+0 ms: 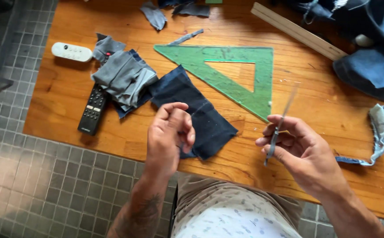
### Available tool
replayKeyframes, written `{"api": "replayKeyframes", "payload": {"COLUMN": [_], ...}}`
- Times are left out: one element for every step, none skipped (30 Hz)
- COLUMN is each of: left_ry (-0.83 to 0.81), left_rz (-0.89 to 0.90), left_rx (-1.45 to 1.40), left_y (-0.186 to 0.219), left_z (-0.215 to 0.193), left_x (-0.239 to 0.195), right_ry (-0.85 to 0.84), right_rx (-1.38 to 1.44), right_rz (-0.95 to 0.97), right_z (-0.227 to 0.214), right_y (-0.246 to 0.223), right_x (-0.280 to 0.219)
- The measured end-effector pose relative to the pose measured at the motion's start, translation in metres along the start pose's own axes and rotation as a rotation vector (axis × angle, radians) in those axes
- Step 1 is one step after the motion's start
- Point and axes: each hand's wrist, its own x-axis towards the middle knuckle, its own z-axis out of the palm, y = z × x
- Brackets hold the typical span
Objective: The person uses scissors to cut a piece of dark denim fabric on a wooden table. They trim the edges and cut the fabric into smaller rectangular pieces, placing the cut pieces on the table.
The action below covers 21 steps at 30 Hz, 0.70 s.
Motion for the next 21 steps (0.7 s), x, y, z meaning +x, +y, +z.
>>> {"api": "replayKeyframes", "payload": {"left_ry": [0.060,0.068,0.036,0.000,0.007,0.034,0.066,0.077,0.128,0.180,0.182,0.186,0.186,0.184,0.195,0.207,0.206,0.231,0.257,0.256,0.224], "left_rz": [0.180,0.183,0.460,0.732,0.730,0.729,0.723,0.719,0.668,0.615,0.612,0.555,0.503,0.507,0.541,0.575,0.577,0.627,0.680,0.684,0.749], "left_rx": [0.356,0.356,0.848,1.342,1.342,1.464,1.589,1.591,1.683,1.772,1.772,1.730,1.688,1.688,1.713,1.737,1.736,1.763,1.790,1.790,1.782], "left_y": [0.006,0.012,0.018,0.024,0.021,0.017,0.013,0.010,0.006,0.003,0.005,0.007,0.009,0.012,0.014,0.015,0.019,0.024,0.030,0.033,0.034], "left_z": [0.008,0.003,-0.003,-0.008,-0.014,-0.021,-0.028,-0.031,-0.033,-0.034,-0.032,-0.030,-0.027,-0.026,-0.025,-0.024,-0.021,-0.018,-0.015,-0.018,-0.020], "left_x": [-0.006,0.001,0.008,0.015,0.026,0.037,0.047,0.050,0.058,0.065,0.066,0.067,0.070,0.071,0.070,0.068,0.065,0.061,0.058,0.062,0.062], "right_ry": [-0.022,-0.029,-0.019,-0.009,-0.014,-0.070,-0.130,-0.140,-0.171,-0.200,-0.202,-0.158,-0.107,-0.104,-0.126,-0.147,-0.145,-0.145,-0.145,-0.143,-0.150], "right_rx": [0.023,0.022,-0.007,-0.036,-0.039,-0.044,-0.049,-0.051,-0.232,-0.412,-0.413,-0.529,-0.641,-0.640,-0.612,-0.583,-0.584,-0.529,-0.472,-0.470,-0.464], "right_rz": [0.072,0.073,0.164,0.254,0.254,0.197,0.141,0.143,0.047,-0.050,-0.049,-0.183,-0.320,-0.322,-0.243,-0.165,-0.166,-0.136,-0.109,-0.112,-0.101], "right_z": [0.001,0.008,0.016,0.024,0.029,0.035,0.040,0.047,0.054,0.059,0.060,0.061,0.062,0.064,0.065,0.066,0.062,0.059,0.057,0.055,0.052], "right_y": [-0.001,-0.007,-0.014,-0.020,-0.019,-0.017,-0.015,-0.018,-0.021,-0.024,-0.015,-0.006,0.004,-0.001,-0.005,-0.008,-0.007,-0.006,-0.005,-0.006,-0.005], "right_x": [0.000,0.002,0.003,0.005,0.006,0.007,0.007,0.006,0.006,0.007,0.008,0.009,0.010,0.012,0.013,0.013,0.013,0.014,0.015,0.018,0.017]}}
